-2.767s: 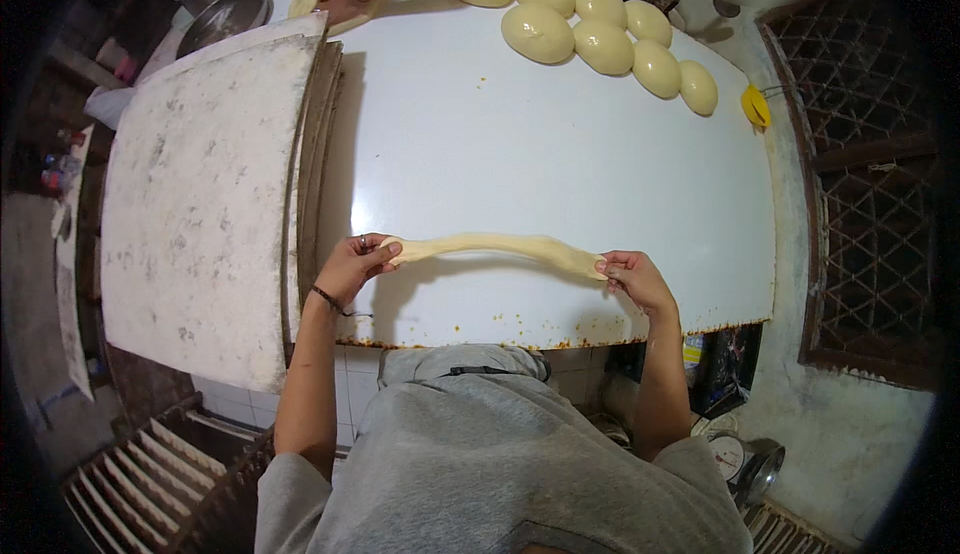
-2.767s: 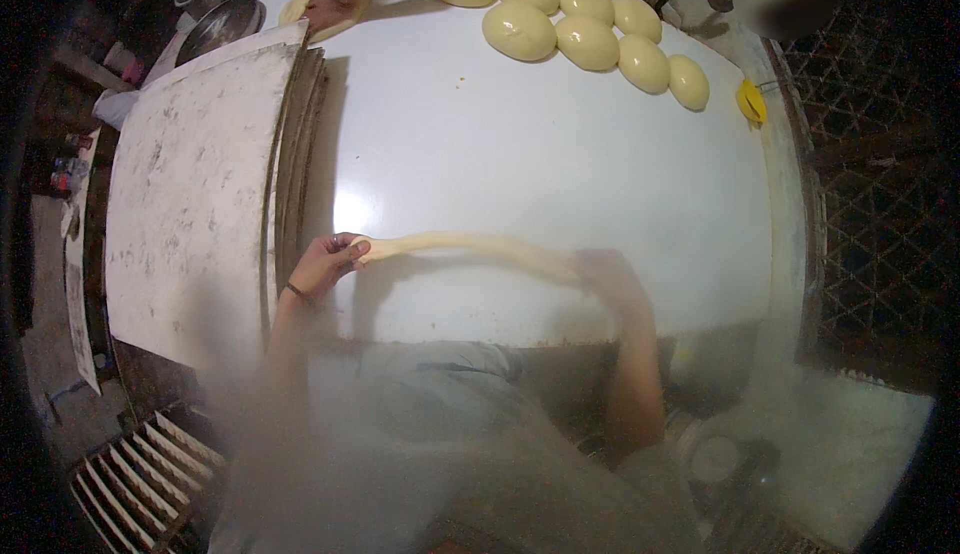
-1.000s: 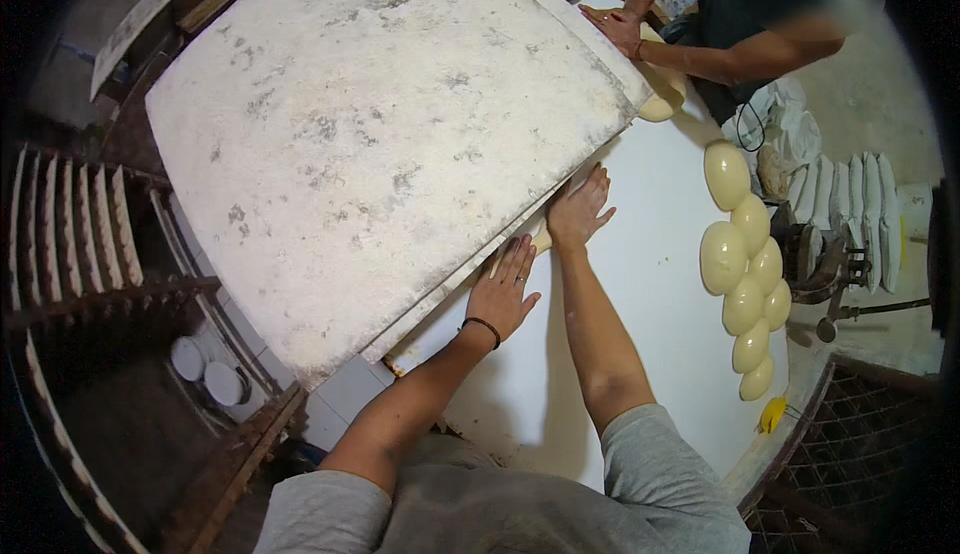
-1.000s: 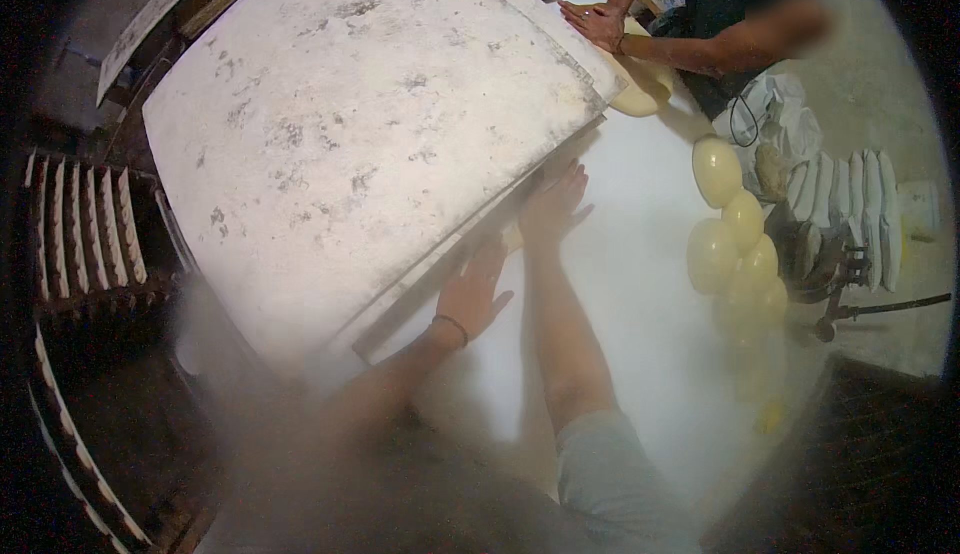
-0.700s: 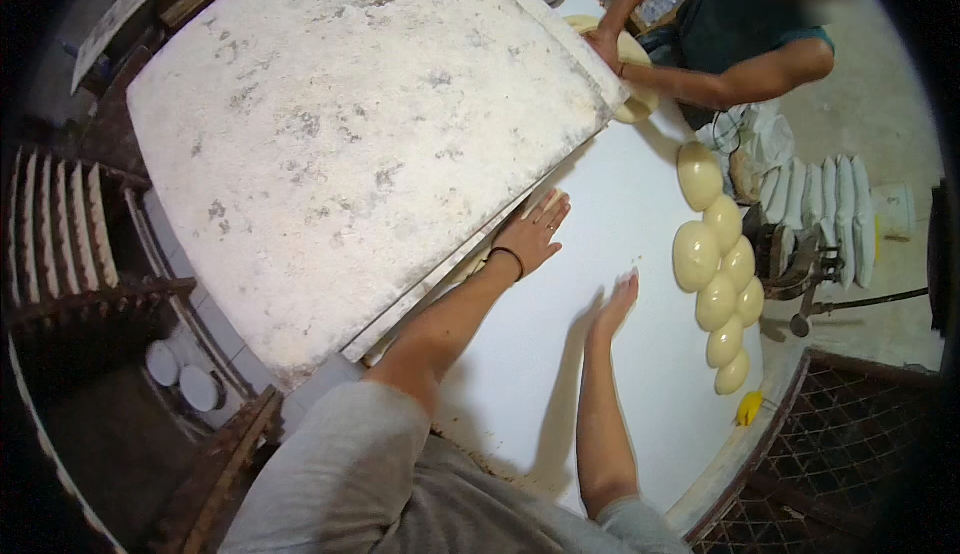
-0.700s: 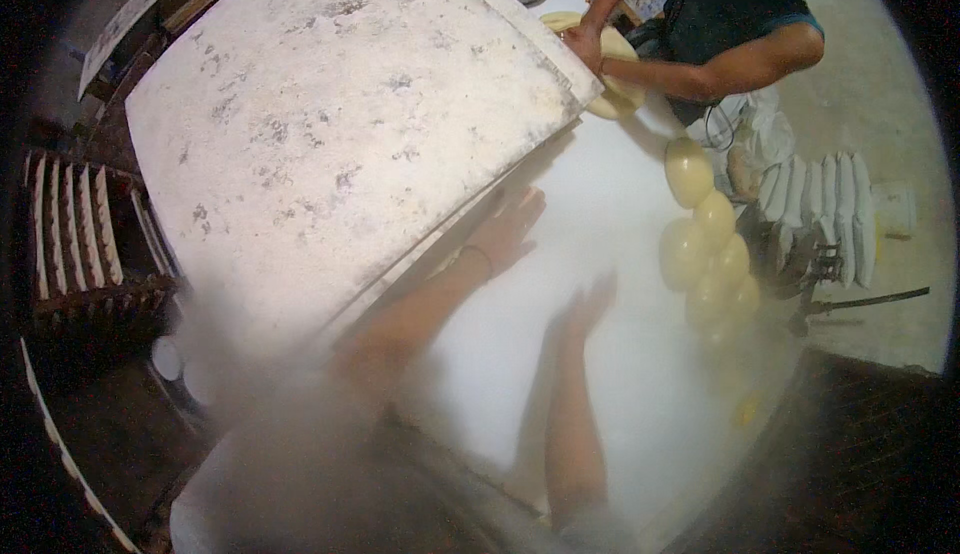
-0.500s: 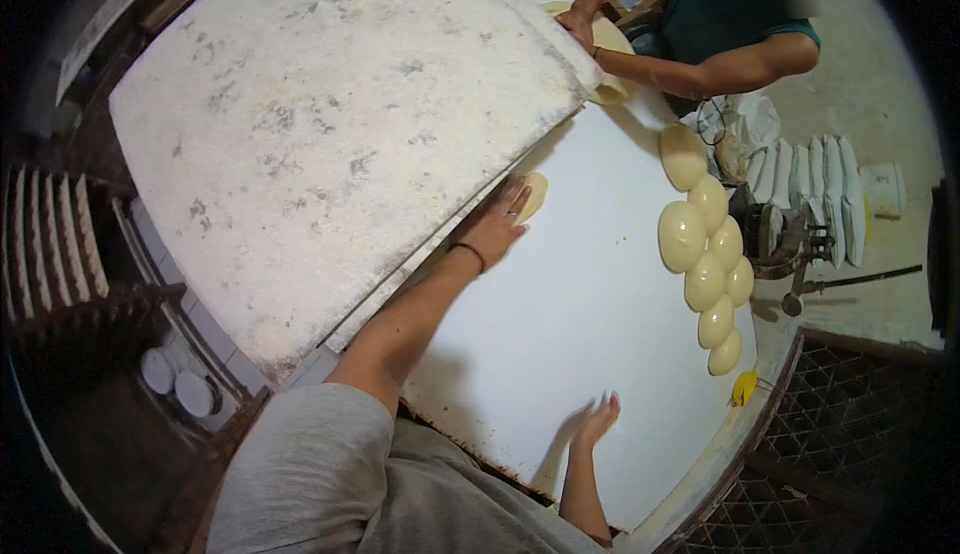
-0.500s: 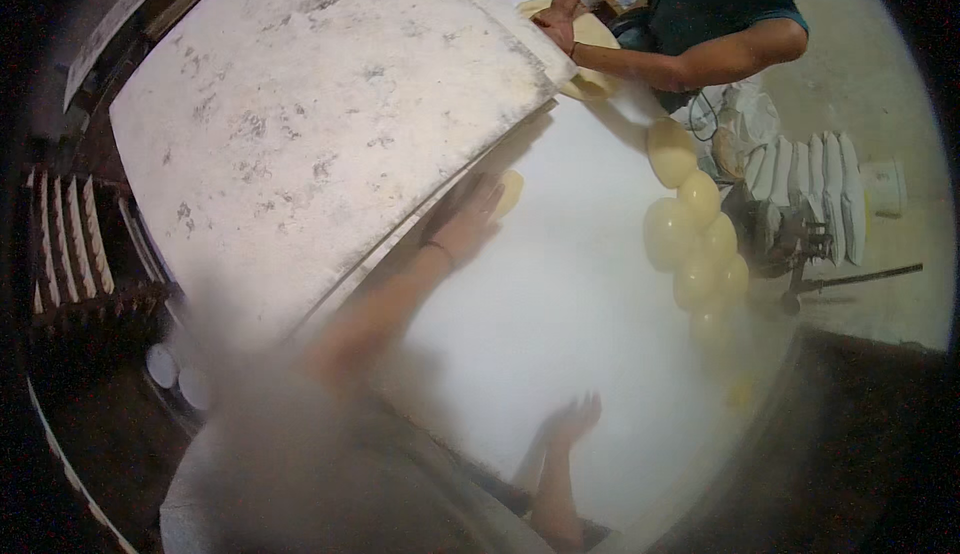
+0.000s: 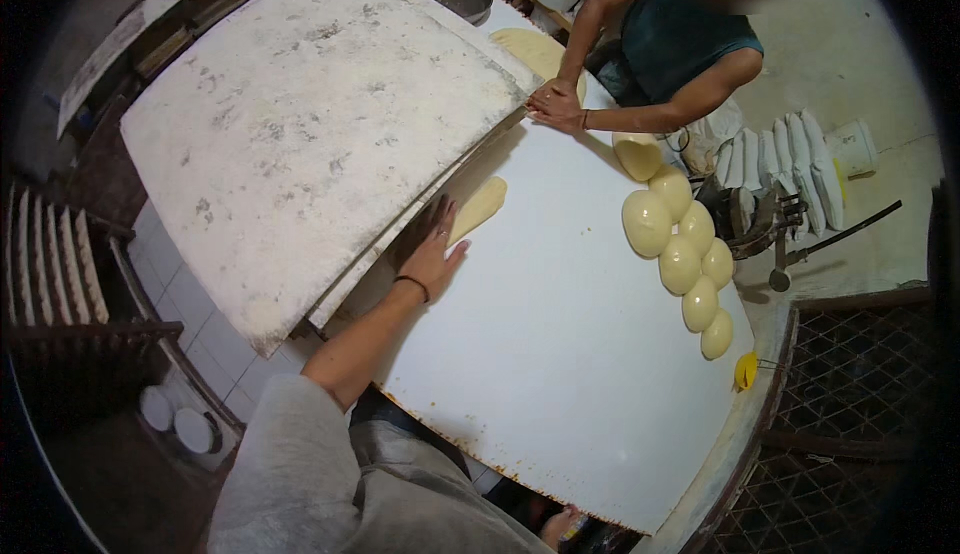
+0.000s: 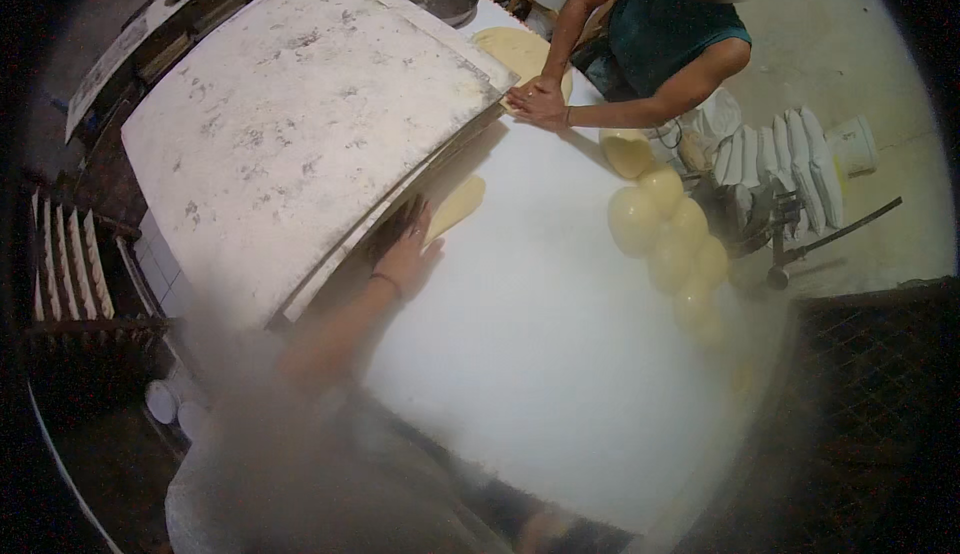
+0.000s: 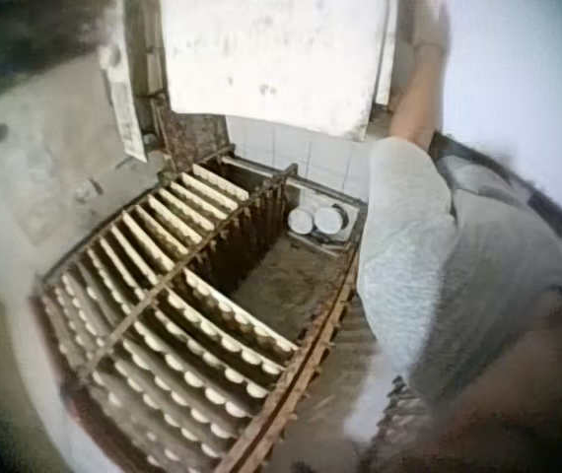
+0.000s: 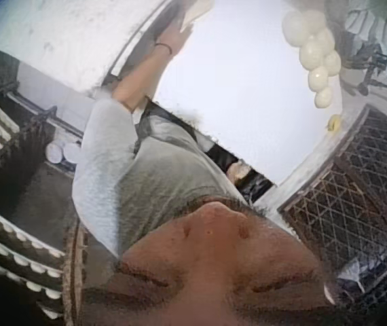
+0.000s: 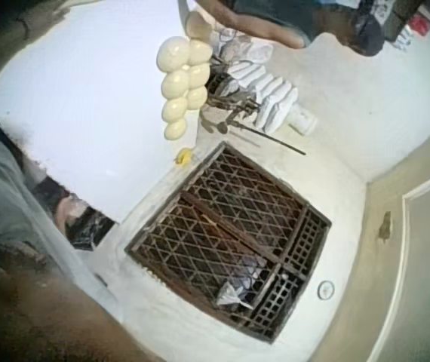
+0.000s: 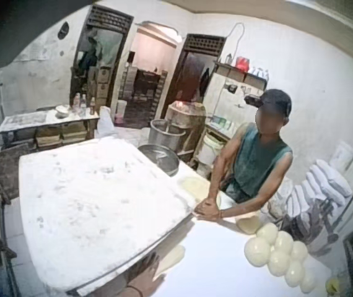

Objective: The person prepares bread dough by kneading it on a table, applying a liquid using a brush to several dough balls, stretching a piece of dough by hand, and placing small dough portions onto a floured wooden board.

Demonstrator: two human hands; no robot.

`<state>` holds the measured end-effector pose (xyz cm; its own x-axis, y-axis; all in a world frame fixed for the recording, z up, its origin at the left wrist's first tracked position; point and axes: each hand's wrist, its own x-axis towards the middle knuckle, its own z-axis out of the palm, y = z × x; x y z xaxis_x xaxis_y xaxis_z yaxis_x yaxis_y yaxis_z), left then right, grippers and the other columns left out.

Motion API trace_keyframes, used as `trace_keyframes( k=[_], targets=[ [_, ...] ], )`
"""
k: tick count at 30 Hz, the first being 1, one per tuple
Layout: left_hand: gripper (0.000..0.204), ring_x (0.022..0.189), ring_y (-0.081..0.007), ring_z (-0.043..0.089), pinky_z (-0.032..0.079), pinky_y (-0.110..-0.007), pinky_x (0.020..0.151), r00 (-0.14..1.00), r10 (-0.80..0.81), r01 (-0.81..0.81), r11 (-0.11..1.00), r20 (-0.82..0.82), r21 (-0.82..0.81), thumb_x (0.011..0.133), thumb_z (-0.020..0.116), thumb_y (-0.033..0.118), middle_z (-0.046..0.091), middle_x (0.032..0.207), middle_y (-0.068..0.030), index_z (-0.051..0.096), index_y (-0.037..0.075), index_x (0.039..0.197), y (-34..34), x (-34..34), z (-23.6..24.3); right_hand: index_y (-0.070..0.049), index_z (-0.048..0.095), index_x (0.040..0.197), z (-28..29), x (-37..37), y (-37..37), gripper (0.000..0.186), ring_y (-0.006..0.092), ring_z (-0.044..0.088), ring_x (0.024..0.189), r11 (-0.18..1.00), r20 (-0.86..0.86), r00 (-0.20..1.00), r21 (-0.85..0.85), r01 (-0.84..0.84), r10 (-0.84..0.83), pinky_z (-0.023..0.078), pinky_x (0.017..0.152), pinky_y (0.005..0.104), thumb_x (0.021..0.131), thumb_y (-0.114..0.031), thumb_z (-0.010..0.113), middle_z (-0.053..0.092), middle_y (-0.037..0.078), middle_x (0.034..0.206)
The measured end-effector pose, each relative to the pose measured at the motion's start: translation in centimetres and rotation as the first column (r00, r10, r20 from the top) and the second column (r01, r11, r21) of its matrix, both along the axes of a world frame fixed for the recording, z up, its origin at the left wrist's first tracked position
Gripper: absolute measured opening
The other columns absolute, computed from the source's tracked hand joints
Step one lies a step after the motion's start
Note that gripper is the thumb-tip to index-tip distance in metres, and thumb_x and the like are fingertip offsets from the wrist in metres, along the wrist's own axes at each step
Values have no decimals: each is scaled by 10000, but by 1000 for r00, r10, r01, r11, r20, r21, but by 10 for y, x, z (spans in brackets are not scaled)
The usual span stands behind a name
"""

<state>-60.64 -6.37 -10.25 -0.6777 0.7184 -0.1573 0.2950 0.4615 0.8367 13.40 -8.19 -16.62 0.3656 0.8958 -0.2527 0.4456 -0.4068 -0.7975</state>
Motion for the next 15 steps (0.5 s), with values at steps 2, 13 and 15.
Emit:
trace_keyframes(
  k=[2,13,15],
  targets=[
    [804,1649,-375,167,216,-446,1337,978,16,-64,970,-206,-233,1137,428,473,126,1804,-182,82,66,1737,-3,-1,-27,-12,578,1363,-4,3,2,325,259,644,932,998,-39,999,-51,-38,36,552,761,392,1066,-139,550,669,177,1134],
    [864,1474,-385,500,439,-494,1200,944,250,-309,897,-213,-317,1071,458,633,472,1634,-251,352,4,1655,-81,77,-9,8,611,1380,20,72,22,372,260,626,1038,975,-85,977,-88,-202,194,544,894,397,1043,-148,627,659,164,1242],
    [853,1462,-389,510,442,-500,1196,954,241,-284,917,-179,-279,1072,455,635,498,1609,-259,387,-3,1635,-97,83,1,12,617,1383,14,73,16,381,261,622,1057,966,-114,969,-111,-233,221,542,918,398,1039,-150,641,657,162,1262]
  ],
)
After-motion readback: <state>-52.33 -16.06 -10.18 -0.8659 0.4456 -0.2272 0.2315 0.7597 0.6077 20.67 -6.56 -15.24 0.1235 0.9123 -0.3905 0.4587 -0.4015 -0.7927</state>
